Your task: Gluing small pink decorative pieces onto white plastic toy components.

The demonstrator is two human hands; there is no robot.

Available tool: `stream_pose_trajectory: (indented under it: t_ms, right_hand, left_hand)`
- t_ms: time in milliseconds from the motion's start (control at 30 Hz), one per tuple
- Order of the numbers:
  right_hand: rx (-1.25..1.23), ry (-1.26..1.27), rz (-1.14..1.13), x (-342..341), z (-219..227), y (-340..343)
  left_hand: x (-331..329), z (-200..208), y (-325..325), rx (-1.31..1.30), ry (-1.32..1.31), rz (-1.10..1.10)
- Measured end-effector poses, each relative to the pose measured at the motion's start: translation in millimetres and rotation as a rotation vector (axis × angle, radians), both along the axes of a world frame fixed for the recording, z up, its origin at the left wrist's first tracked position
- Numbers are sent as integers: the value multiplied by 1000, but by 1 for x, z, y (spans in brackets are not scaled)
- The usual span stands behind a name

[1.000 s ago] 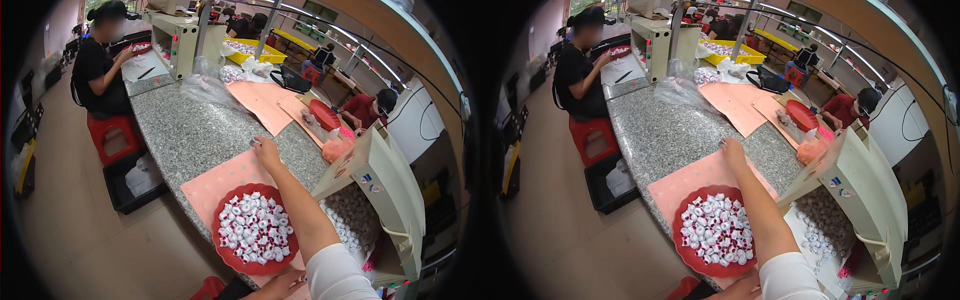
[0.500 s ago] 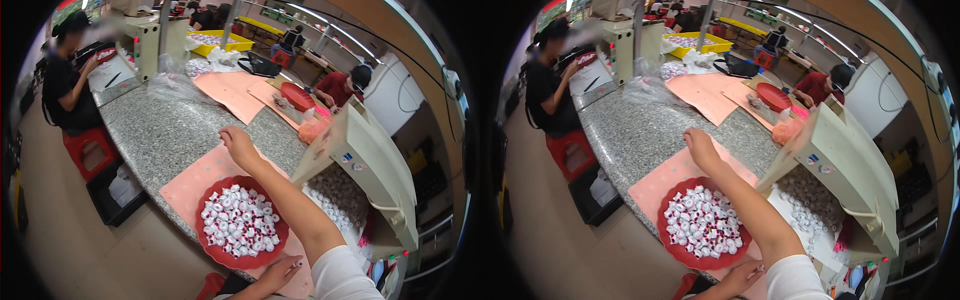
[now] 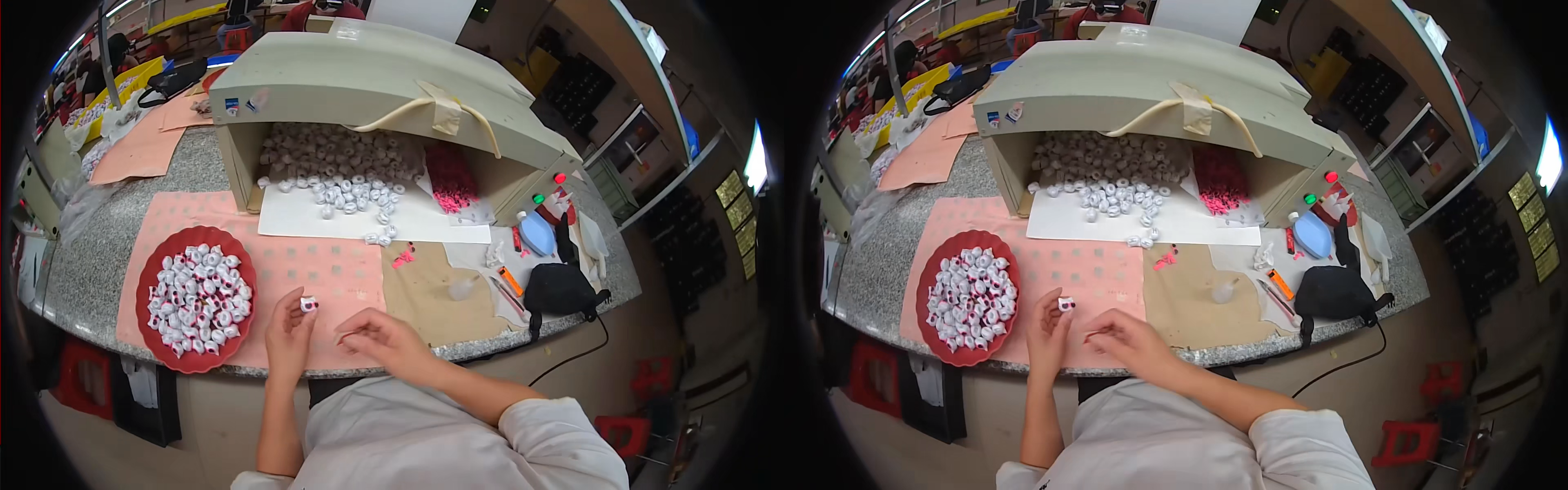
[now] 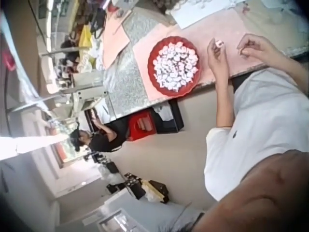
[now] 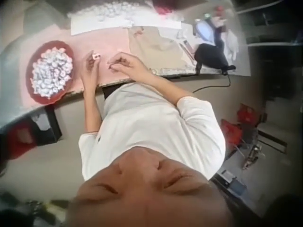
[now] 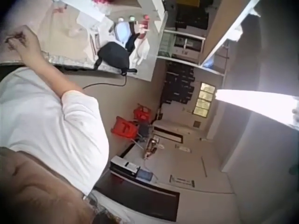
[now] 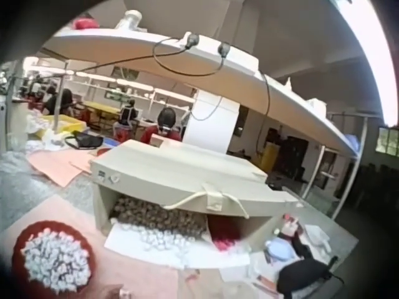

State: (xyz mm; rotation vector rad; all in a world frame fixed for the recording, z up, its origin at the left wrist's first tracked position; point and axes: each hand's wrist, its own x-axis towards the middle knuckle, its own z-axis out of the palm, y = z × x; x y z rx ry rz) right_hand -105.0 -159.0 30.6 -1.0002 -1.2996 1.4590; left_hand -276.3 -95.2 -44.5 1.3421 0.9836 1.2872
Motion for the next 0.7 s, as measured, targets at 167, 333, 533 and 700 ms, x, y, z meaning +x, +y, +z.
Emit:
stream_pose_trajectory:
  t_ms: [167, 333, 533, 700]
  right_hand:
    - [-200, 191, -238, 135, -40, -57]
    - [-278, 256, -241, 209, -61, -64]
    - [-168, 209, -272, 256, -80, -56]
    - [95, -108, -448, 266, -105, -46]
  left_hand:
    - [101, 20, -49, -265, -269, -312]
    - [197, 11, -81, -316, -316, -331]
    - [252, 2, -92, -343, -278, -302]
    - [274, -8, -88, -342, -192, -243]
